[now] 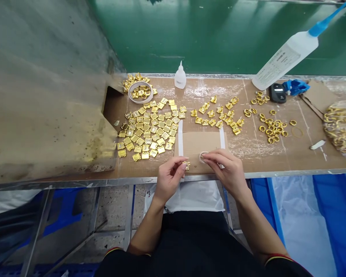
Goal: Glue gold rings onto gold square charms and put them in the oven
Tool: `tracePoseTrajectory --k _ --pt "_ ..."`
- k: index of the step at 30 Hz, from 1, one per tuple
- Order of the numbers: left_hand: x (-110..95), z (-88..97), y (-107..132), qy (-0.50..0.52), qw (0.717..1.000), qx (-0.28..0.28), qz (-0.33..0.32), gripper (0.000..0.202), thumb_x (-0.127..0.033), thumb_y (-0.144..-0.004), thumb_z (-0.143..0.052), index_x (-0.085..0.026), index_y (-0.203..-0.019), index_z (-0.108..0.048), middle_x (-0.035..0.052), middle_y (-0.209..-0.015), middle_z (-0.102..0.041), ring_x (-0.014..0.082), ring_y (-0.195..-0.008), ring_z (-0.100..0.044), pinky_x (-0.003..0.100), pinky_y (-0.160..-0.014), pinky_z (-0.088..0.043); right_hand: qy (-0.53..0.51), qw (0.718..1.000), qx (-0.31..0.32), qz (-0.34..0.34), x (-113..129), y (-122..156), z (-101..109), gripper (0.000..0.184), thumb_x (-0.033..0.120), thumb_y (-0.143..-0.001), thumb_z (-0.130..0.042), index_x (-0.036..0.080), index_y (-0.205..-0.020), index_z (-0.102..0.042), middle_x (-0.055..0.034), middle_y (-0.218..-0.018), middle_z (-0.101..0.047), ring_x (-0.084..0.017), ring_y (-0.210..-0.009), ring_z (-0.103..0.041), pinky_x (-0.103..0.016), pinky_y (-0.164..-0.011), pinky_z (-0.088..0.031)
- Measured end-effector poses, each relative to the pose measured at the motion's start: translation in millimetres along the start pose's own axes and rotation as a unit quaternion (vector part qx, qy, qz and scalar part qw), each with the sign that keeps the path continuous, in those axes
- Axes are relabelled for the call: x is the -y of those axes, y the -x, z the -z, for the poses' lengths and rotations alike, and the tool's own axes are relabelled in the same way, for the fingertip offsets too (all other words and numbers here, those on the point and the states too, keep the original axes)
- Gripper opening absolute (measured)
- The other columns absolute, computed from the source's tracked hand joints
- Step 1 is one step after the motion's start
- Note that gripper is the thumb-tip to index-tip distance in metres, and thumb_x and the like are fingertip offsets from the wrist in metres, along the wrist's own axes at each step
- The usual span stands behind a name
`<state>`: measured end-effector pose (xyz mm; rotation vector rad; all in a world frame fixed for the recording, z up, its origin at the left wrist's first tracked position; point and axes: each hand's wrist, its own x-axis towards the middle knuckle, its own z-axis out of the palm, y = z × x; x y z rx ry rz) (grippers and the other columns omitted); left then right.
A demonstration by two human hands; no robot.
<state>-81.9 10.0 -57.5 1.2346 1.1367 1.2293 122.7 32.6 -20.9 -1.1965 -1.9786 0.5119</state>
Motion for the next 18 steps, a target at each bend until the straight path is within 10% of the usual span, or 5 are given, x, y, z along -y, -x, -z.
tracePoseTrajectory --k 9,18 --pt "-0.1 0.4 0.4 0.032 0.999 -0.012 0.019 0.021 -0.035 -0.092 -0.074 -0.018 -0.105 -0.073 -0.0043 -0.067 -0.059 0.0079 -0.051 -0.058 0.017 -0.046 -0.043 0.084 0.996 -0.023 -0.007 -7.5 -4.0 0.4 0.022 0.016 -0.102 -0.058 0.024 -0.095 -0.077 -0.0056 -0.086 -0.069 -0.02 -0.079 -0.066 -0.032 -0.069 -0.054" --pt "-1.0 -3.0 -0.1 0.001 0.999 -0.04 -0.007 0.02 -0.027 -0.085 -0.079 -0.018 -0.101 -0.07 -0.0047 -0.069 -0.056 0.0087 -0.057 -0.052 0.018 -0.052 -0.043 -0.069 0.989 -0.053 -0.119 -10.8 5.5 3.8 0.017 0.017 -0.096 -0.063 0.025 -0.089 -0.077 -0.0029 -0.086 -0.074 -0.019 -0.078 -0.069 -0.032 -0.069 -0.055"
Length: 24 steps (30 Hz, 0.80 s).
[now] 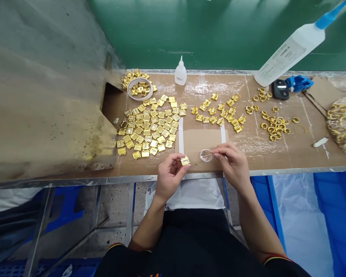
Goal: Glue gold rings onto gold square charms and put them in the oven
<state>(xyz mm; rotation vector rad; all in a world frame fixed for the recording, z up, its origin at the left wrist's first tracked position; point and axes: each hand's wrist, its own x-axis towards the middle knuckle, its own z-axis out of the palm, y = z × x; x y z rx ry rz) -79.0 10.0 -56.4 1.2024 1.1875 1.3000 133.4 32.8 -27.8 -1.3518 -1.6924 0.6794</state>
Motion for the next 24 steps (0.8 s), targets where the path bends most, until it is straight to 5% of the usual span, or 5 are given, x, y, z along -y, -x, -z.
tracePoseTrajectory --k 9,24 --pt "2.8 2.4 1.2 -0.033 0.999 0.034 -0.013 0.02 -0.026 -0.088 -0.077 -0.018 -0.106 -0.074 -0.0041 -0.068 -0.058 0.0083 -0.055 -0.05 0.019 -0.05 -0.04 -0.174 0.967 -0.077 -0.171 -1.8 6.2 -5.6 0.015 0.04 -0.088 -0.078 0.025 -0.089 -0.078 -0.002 -0.081 -0.081 -0.019 -0.073 -0.075 -0.034 -0.073 -0.062" --pt "0.0 2.2 0.6 0.011 0.998 0.059 0.035 0.019 -0.026 -0.083 -0.08 -0.018 -0.099 -0.073 -0.0035 -0.066 -0.061 0.0091 -0.056 -0.055 0.019 -0.052 -0.046 -0.201 0.96 -0.114 -0.156 5.6 -0.3 -7.8 0.031 0.053 -0.09 -0.077 0.022 -0.091 -0.073 -0.0044 -0.079 -0.081 -0.02 -0.071 -0.078 -0.03 -0.062 -0.059"
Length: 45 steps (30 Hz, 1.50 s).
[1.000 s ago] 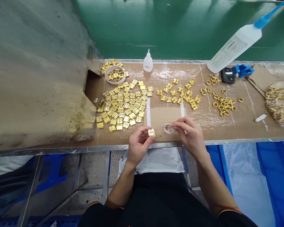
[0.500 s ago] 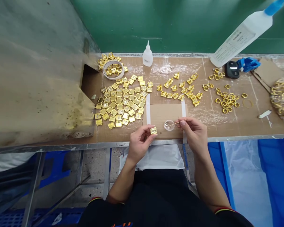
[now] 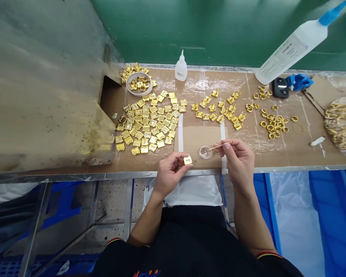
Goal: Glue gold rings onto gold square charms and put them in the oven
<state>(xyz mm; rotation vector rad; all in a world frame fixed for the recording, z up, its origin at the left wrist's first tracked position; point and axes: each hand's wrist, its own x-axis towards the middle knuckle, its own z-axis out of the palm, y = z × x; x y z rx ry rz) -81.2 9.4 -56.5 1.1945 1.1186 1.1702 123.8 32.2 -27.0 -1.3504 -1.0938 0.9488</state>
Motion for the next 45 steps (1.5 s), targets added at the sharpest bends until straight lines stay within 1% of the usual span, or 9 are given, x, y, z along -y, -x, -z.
tracePoseTrajectory --k 5,10,15,20,24,33,36,40,45 --pt "-1.3 0.3 1.3 0.006 1.0 -0.002 0.01 0.021 -0.024 -0.081 -0.082 -0.017 -0.098 -0.074 -0.0021 -0.068 -0.063 0.0101 -0.058 -0.057 0.02 -0.054 -0.047 0.005 0.999 -0.012 0.03 16.6 18.9 -9.8 0.021 0.043 -0.096 -0.073 0.022 -0.095 -0.072 -0.0044 -0.084 -0.083 -0.018 -0.07 -0.078 -0.029 -0.061 -0.06" --pt "0.7 0.2 1.8 0.012 1.0 0.001 0.007 0.019 -0.026 -0.083 -0.08 -0.016 -0.099 -0.074 -0.0011 -0.07 -0.064 0.0108 -0.06 -0.059 0.02 -0.057 -0.05 0.027 0.997 0.015 0.07 28.1 34.9 -21.4 0.012 0.035 -0.101 -0.068 0.024 -0.099 -0.07 -0.0033 -0.087 -0.083 -0.02 -0.079 -0.081 -0.028 -0.061 -0.065" --pt "1.6 0.6 1.9 0.021 1.0 0.008 0.008 0.023 -0.031 -0.084 -0.081 -0.016 -0.099 -0.073 -0.0006 -0.069 -0.064 0.0113 -0.06 -0.059 0.021 -0.057 -0.05 0.055 0.995 0.049 0.068 24.5 40.5 -31.3 0.013 0.036 -0.103 -0.065 0.024 -0.1 -0.069 -0.0036 -0.089 -0.082 -0.02 -0.08 -0.081 -0.03 -0.061 -0.067" --pt "0.2 0.5 2.7 0.038 0.999 0.014 0.013 0.022 -0.031 -0.084 -0.08 -0.016 -0.099 -0.074 0.0026 -0.075 -0.07 0.0133 -0.065 -0.065 0.022 -0.06 -0.054 0.034 0.994 0.069 0.071 18.6 41.8 -37.7 0.009 0.033 -0.103 -0.063 0.025 -0.101 -0.068 -0.0025 -0.088 -0.082 -0.019 -0.08 -0.081 -0.029 -0.062 -0.069" --pt "0.2 -0.2 2.8 0.049 0.998 0.016 0.022 0.022 -0.031 -0.083 -0.081 -0.017 -0.099 -0.074 0.0055 -0.081 -0.076 0.0159 -0.07 -0.071 0.025 -0.065 -0.059 0.046 0.994 0.076 0.069 15.7 42.4 -38.1 0.011 0.035 -0.103 -0.063 0.025 -0.101 -0.068 -0.0035 -0.088 -0.081 -0.02 -0.081 -0.082 -0.03 -0.063 -0.07" --pt "-1.0 -0.8 2.4 0.055 0.998 0.013 0.011 0.02 -0.027 -0.084 -0.081 -0.017 -0.099 -0.074 0.0027 -0.076 -0.073 0.0144 -0.067 -0.07 0.024 -0.064 -0.058 0.082 0.989 0.084 0.095 12.6 44.1 -36.9 0.008 0.028 -0.103 -0.062 0.025 -0.104 -0.07 -0.0046 -0.094 -0.082 -0.02 -0.085 -0.082 -0.032 -0.072 -0.07" --pt "-1.6 -0.5 2.4 0.044 0.999 0.012 0.009 0.019 -0.026 -0.084 -0.08 -0.017 -0.1 -0.075 0.0021 -0.075 -0.072 0.014 -0.066 -0.068 0.023 -0.064 -0.057 0.097 0.986 0.084 0.104 12.4 44.2 -36.8 0.008 0.027 -0.103 -0.062 0.025 -0.104 -0.069 -0.0047 -0.094 -0.082 -0.02 -0.084 -0.082 -0.033 -0.072 -0.07" --pt "-1.8 -0.2 2.6 0.032 0.999 0.013 0.015 0.021 -0.03 -0.084 -0.08 -0.017 -0.1 -0.075 0.003 -0.076 -0.072 0.0148 -0.067 -0.069 0.024 -0.064 -0.058 0.118 0.982 0.089 0.115 13.5 43.8 -36.8 0.009 0.026 -0.104 -0.06 0.025 -0.104 -0.07 -0.0039 -0.093 -0.083 -0.021 -0.083 -0.082 -0.033 -0.07 -0.07" --pt "-0.5 -1.0 2.4 0.034 0.999 0.013 0.016 0.022 -0.032 -0.084 -0.08 -0.017 -0.1 -0.075 0.0038 -0.077 -0.073 0.0151 -0.067 -0.069 0.024 -0.063 -0.059 0.151 0.973 0.091 0.147 14.0 42.9 -37.5 0.009 0.023 -0.103 -0.061 0.025 -0.103 -0.07 -0.0036 -0.092 -0.083 -0.02 -0.079 -0.082 -0.032 -0.07 -0.07"
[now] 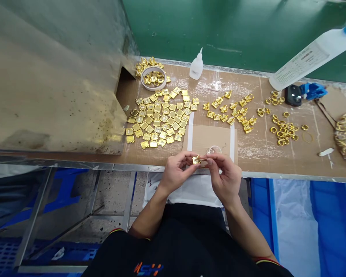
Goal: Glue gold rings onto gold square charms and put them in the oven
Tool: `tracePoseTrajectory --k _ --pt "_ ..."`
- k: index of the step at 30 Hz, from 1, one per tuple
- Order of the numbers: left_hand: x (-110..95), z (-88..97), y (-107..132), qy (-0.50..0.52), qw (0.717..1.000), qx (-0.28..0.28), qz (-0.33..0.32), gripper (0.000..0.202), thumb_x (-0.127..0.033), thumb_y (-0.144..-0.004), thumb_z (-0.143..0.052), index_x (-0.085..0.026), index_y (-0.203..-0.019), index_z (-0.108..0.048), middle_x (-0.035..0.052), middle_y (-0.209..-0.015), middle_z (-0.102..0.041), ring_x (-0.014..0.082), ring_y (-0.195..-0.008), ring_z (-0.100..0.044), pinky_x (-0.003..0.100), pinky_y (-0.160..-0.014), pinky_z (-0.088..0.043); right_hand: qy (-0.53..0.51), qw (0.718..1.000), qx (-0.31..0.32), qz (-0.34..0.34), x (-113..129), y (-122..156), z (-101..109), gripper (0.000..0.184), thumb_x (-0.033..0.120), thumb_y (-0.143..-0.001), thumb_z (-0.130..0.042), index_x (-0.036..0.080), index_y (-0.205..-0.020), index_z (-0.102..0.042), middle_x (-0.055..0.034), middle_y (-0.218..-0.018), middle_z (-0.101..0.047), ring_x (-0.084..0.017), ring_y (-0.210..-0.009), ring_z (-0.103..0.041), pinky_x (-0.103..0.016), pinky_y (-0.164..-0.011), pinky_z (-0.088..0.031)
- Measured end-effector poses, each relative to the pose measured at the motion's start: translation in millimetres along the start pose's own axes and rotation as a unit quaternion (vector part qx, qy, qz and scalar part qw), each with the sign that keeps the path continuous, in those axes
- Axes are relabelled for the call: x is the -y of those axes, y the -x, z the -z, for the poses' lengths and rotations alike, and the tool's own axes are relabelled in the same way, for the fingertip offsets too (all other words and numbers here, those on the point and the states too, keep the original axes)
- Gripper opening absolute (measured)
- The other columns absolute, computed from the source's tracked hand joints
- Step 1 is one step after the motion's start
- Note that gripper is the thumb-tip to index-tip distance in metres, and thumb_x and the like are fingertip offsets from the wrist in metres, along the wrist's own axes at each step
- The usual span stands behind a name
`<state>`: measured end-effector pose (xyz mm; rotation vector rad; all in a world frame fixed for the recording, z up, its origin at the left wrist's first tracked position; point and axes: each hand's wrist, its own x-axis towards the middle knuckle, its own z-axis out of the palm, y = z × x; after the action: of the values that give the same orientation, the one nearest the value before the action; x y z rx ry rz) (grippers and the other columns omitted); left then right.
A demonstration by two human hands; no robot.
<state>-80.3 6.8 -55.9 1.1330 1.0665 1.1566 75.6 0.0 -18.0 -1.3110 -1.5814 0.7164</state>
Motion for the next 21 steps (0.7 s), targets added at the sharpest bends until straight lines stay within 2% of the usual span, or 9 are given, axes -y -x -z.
tracePoseTrajectory --k 14,21 --pt "1.5 -0.4 0.2 -0.001 1.0 0.004 -0.008 0.017 -0.026 -0.086 -0.077 -0.017 -0.1 -0.075 0.0033 -0.079 -0.074 0.0142 -0.068 -0.069 0.024 -0.066 -0.058 0.001 1.0 0.007 0.013 -1.4 -2.8 1.0 0.012 0.017 -0.1 -0.063 0.026 -0.102 -0.071 -0.0031 -0.092 -0.084 -0.019 -0.079 -0.082 -0.028 -0.069 -0.068" --pt "1.6 -0.7 0.7 0.001 1.0 0.004 -0.011 0.017 -0.026 -0.087 -0.076 -0.016 -0.101 -0.074 0.0028 -0.079 -0.072 0.0135 -0.069 -0.068 0.023 -0.067 -0.058 -0.029 1.0 -0.003 -0.006 -5.5 -1.6 -2.1 0.012 0.017 -0.1 -0.063 0.025 -0.103 -0.072 -0.003 -0.092 -0.083 -0.019 -0.08 -0.082 -0.027 -0.067 -0.068"
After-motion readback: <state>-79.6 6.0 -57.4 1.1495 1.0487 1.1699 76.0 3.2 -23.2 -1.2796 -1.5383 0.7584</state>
